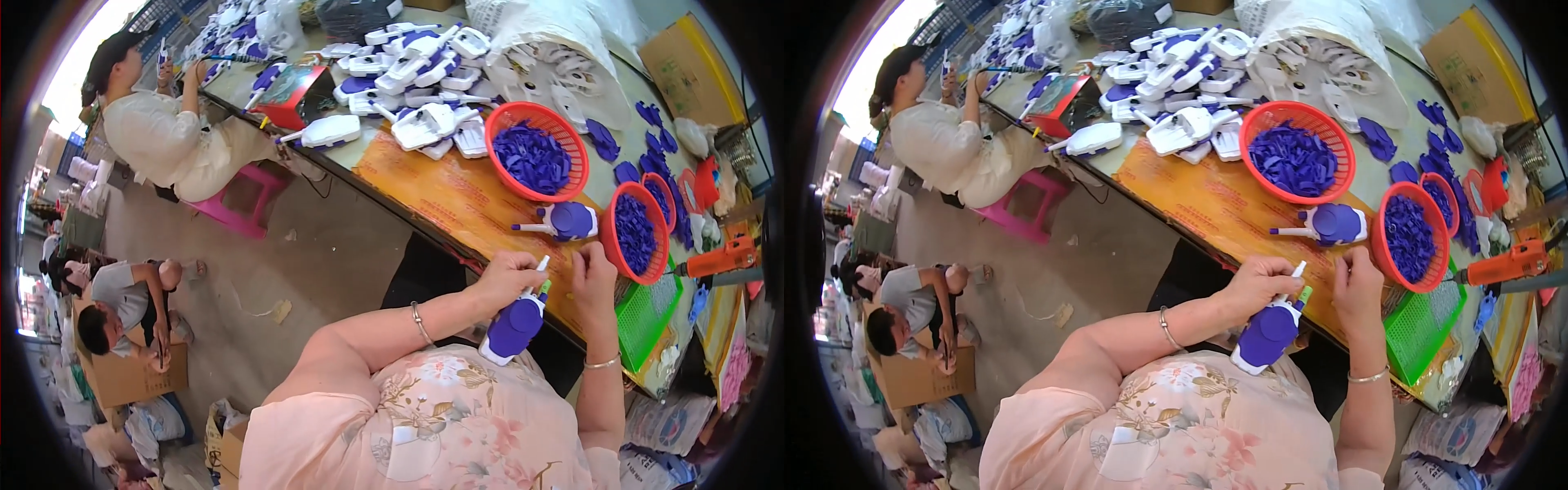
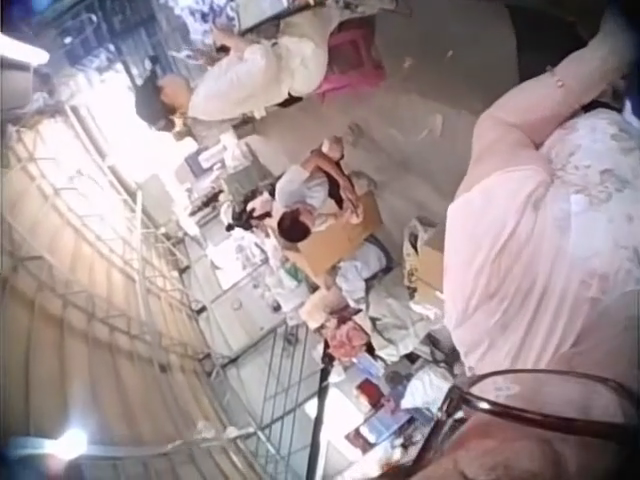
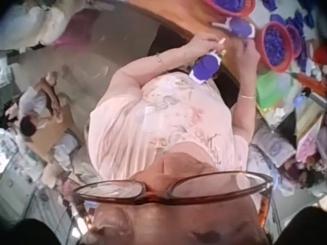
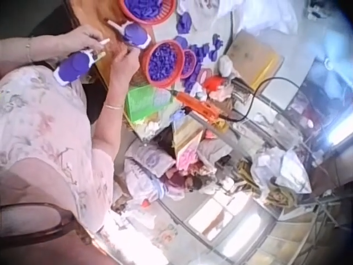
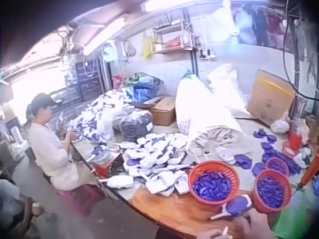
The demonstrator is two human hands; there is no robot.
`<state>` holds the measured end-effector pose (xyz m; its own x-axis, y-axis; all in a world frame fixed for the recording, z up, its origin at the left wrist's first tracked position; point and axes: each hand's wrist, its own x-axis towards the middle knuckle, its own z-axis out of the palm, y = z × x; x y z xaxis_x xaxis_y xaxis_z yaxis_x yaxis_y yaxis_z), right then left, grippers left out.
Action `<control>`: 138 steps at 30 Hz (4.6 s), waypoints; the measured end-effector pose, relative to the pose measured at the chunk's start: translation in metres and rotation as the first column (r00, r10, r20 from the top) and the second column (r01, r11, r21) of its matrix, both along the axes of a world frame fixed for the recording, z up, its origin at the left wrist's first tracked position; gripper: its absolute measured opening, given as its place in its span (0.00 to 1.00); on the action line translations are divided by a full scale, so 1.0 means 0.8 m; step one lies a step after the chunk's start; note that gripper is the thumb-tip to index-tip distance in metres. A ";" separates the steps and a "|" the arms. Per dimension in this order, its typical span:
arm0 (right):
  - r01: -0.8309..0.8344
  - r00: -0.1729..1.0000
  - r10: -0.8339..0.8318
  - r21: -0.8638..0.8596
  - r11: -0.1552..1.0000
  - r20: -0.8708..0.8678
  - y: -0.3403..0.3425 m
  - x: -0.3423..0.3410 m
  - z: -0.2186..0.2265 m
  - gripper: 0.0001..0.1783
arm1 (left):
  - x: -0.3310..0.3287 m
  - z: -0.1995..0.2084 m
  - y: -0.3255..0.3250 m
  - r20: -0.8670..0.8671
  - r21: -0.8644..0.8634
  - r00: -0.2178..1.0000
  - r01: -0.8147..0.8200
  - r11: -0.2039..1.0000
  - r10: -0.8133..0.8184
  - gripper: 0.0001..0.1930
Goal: Assembling plastic toy components using a hot glue gun at a factory workbench.
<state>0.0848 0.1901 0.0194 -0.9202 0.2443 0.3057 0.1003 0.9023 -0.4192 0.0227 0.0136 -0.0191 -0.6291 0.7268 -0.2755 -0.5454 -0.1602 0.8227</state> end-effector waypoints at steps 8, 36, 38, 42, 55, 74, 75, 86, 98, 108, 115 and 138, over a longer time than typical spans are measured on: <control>0.030 0.998 0.035 -0.854 0.519 0.056 -0.002 0.024 0.011 0.05 | 0.010 0.004 0.004 -0.022 0.002 0.999 0.041 0.999 -0.041 0.05; -0.052 0.967 0.251 -0.932 0.358 0.042 0.005 -0.001 0.023 0.06 | 0.010 0.039 -0.004 -0.018 -0.061 0.992 0.125 0.990 -0.126 0.05; -0.055 0.949 0.304 -0.907 0.417 0.082 0.009 -0.001 0.028 0.05 | 0.009 0.040 -0.004 -0.051 -0.074 0.990 0.130 0.989 -0.134 0.05; -0.052 0.925 0.357 -0.885 0.462 0.132 0.005 0.001 0.038 0.06 | 0.003 0.039 -0.005 -0.045 -0.074 0.997 0.061 0.995 -0.065 0.06; -0.075 0.959 0.277 -0.890 0.450 0.058 0.005 0.002 0.031 0.06 | 0.009 0.043 -0.001 -0.128 -0.053 0.988 0.084 0.995 -0.091 0.05; -0.108 0.929 0.361 -0.877 0.468 0.078 -0.002 0.005 0.036 0.07 | 0.019 0.041 -0.003 -0.152 -0.086 0.984 0.081 0.993 -0.093 0.05; -0.098 0.942 0.330 -0.895 0.435 0.057 -0.005 0.007 0.034 0.07 | 0.019 0.040 -0.003 -0.150 -0.093 0.985 0.076 0.993 -0.089 0.05; -0.041 0.924 0.375 -0.950 0.309 0.082 -0.006 0.011 0.023 0.07 | 0.018 0.024 -0.004 -0.144 -0.090 0.985 0.088 0.992 -0.101 0.05; -0.051 0.998 0.042 -0.916 0.399 -0.037 -0.031 0.051 0.019 0.21 | 0.001 0.037 -0.006 -0.048 -0.097 0.998 0.043 0.994 -0.048 0.05; 0.010 0.988 0.154 -0.989 0.150 0.033 -0.069 0.101 0.012 0.31 | -0.026 0.050 0.013 -0.058 0.034 0.970 -0.234 0.972 0.236 0.08; 0.045 0.998 0.009 -0.838 0.544 0.059 -0.072 0.093 0.018 0.21 | -0.011 0.047 0.002 -0.070 0.166 0.975 -0.196 0.966 0.210 0.13; -0.050 0.935 -0.064 -0.308 0.950 -0.349 -0.054 0.094 -0.004 0.28 | 0.007 0.027 -0.013 0.200 0.243 0.977 0.023 0.970 -0.074 0.24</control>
